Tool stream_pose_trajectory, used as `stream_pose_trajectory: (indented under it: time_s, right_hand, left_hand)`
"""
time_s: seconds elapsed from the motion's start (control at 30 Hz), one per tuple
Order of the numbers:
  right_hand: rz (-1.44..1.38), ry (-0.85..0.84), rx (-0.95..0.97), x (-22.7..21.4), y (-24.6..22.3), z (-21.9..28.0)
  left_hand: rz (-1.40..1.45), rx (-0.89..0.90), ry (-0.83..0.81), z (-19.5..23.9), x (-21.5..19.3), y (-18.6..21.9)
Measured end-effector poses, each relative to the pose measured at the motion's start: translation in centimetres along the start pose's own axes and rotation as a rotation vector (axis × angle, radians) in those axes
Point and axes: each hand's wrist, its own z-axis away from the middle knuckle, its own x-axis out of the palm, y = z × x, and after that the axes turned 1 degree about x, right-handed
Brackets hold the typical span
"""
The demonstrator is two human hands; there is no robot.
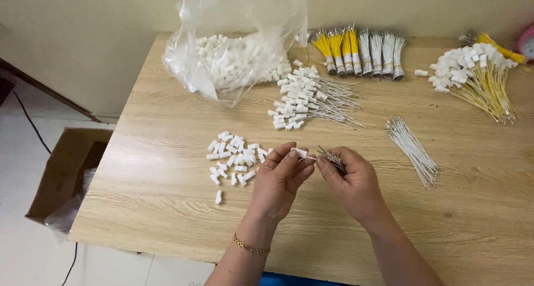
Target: Assembling small white plastic connectors onto thin metal wires
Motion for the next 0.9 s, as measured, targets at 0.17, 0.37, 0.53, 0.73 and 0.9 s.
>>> stream_pose_trajectory:
  time_s: [0.17, 0.37, 0.53, 0.73, 0.9]
  right_hand:
    - [0.124, 0.026, -0.053, 0.1, -0.8, 0.3]
    - [0.152, -0.008, -0.076, -0.2, -0.3, 0.2]
    - [0.164, -0.033, -0.063, -0.3, -0.4, 0.2]
    - [0.176, -0.069, -0.089, -0.2, -0.7, -0.1]
    - [0.178, -0.107, -0.087, -0.2, 0.8, -0.4]
  left_hand:
    - [0.063, -0.038, 0.010, 0.6, -0.1, 0.3]
    - [0.073, -0.026, -0.009, 0.6, -0.2, 0.2]
    - [0.038, -0.015, -0.019, 0.6, -0.2, -0.3]
    - [-0.057, 0.060, 0.007, 0.8, -0.1, -0.1]
    - [-0.201, 0.120, 0.037, 1.1, -0.1, 0.0]
